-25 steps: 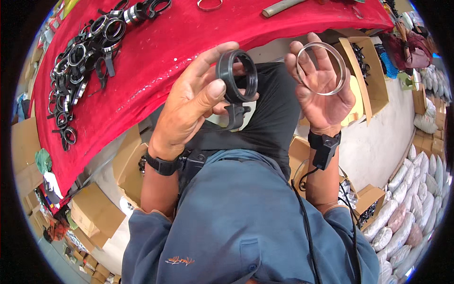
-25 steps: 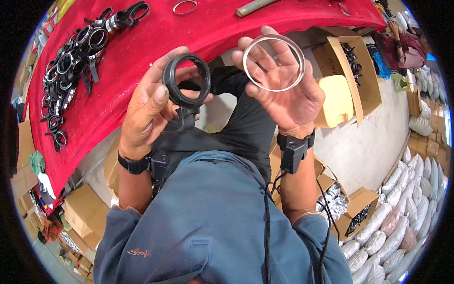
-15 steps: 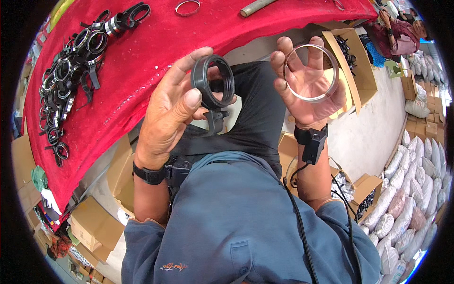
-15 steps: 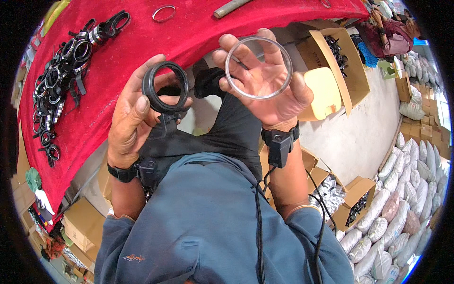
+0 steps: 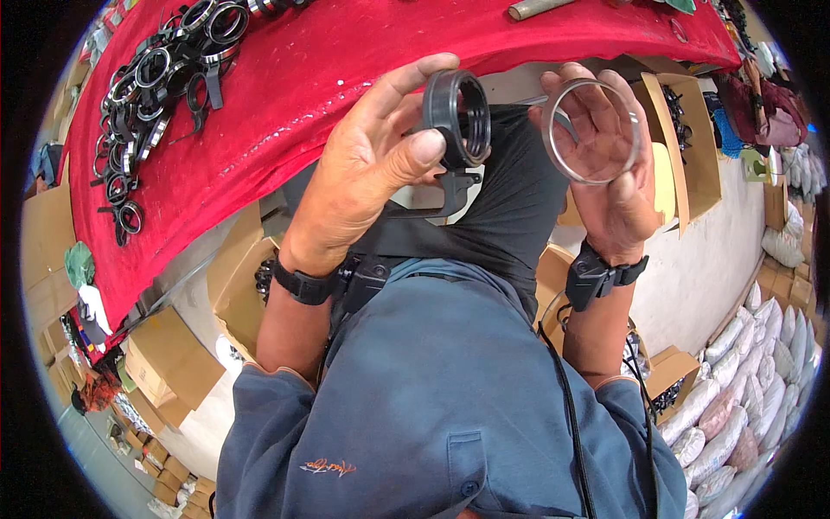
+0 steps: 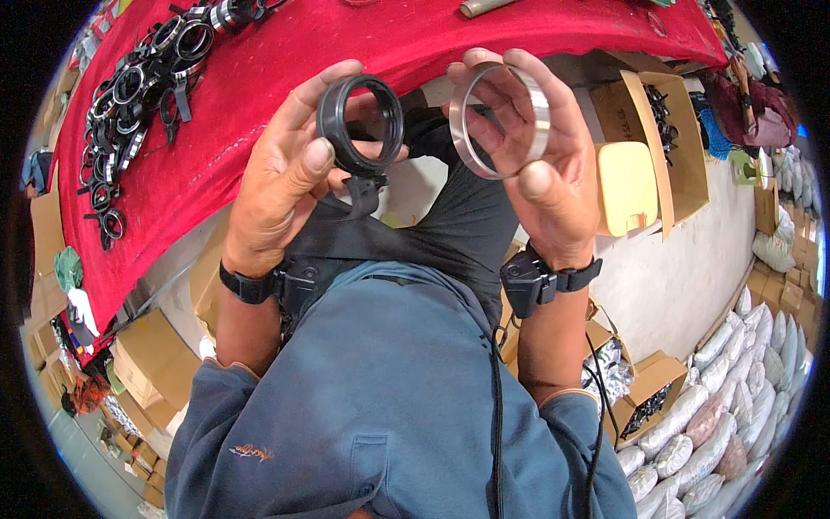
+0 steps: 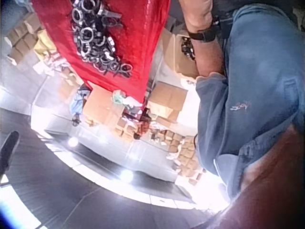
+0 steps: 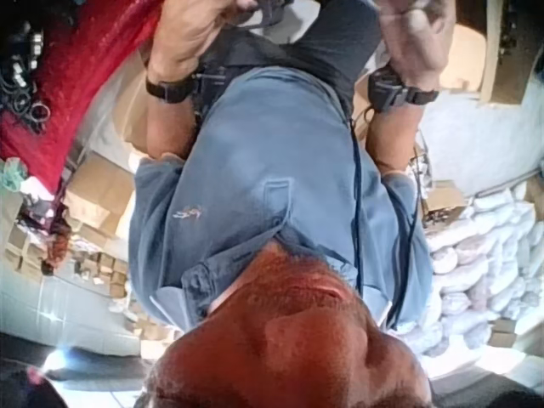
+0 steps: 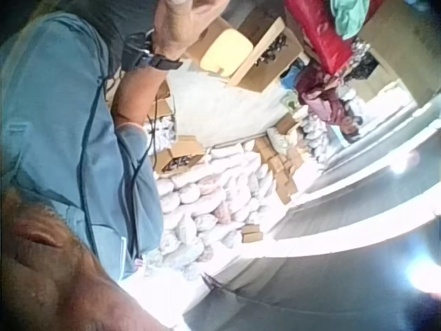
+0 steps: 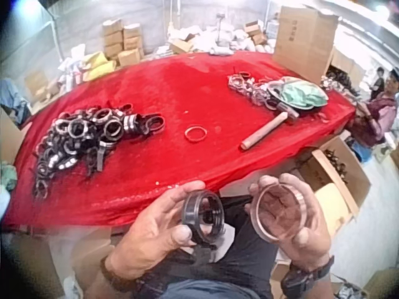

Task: The recorder is assembling circular metal and plastic components, specifically fitting metal rings into plastic housings.

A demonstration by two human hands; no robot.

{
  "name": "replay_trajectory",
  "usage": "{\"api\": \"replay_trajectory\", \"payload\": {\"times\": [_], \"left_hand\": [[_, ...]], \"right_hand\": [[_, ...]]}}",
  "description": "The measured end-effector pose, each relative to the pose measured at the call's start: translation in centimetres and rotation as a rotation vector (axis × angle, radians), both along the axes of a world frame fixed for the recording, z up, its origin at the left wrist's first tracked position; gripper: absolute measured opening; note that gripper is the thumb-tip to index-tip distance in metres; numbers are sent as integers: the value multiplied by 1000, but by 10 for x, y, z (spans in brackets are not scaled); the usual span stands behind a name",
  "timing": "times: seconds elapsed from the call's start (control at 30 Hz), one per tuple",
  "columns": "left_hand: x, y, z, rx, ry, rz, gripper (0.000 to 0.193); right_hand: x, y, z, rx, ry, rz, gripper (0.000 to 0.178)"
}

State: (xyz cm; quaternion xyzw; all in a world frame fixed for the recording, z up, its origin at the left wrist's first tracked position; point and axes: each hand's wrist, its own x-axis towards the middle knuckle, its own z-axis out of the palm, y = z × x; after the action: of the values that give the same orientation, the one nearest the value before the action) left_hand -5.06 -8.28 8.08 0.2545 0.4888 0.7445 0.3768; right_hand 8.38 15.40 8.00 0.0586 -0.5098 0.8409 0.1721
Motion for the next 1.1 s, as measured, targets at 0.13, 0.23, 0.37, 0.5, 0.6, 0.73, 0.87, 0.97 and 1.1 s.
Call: {"api": "replay_trajectory", "payload": {"times": [0.13,0.23,0.37,0.5,0.6,0.73,0.87,0.97,1.1], "left_hand": [[9,4,-3,121,4,51,78],[14,2,10,51,44,38,98],[17,-1,11,49,104,31,97],[17,-2,9,74,106,4,99],[17,-4,10,81,131,-21,99],[18,-4,5,74,196,-23,96],[20,-3,6,24,290,-16,92],[20,-1,7,4,390,-19,88],[19,0,4,15,486,21,86]], "right_hand": [[1,-9,-9,73,56,-16,93],[6,-17,-8,-3,24,-42,96],[11,-15,-10,19,38,-7,99],[15,-12,-8,128,65,13,96],[10,-11,-10,192,163,39,90],[10,-19,-5,235,162,12,83],[11,-25,-1,431,113,-68,79],[10,-30,1,525,48,-83,76],[11,-34,1,521,24,-84,75]]}}
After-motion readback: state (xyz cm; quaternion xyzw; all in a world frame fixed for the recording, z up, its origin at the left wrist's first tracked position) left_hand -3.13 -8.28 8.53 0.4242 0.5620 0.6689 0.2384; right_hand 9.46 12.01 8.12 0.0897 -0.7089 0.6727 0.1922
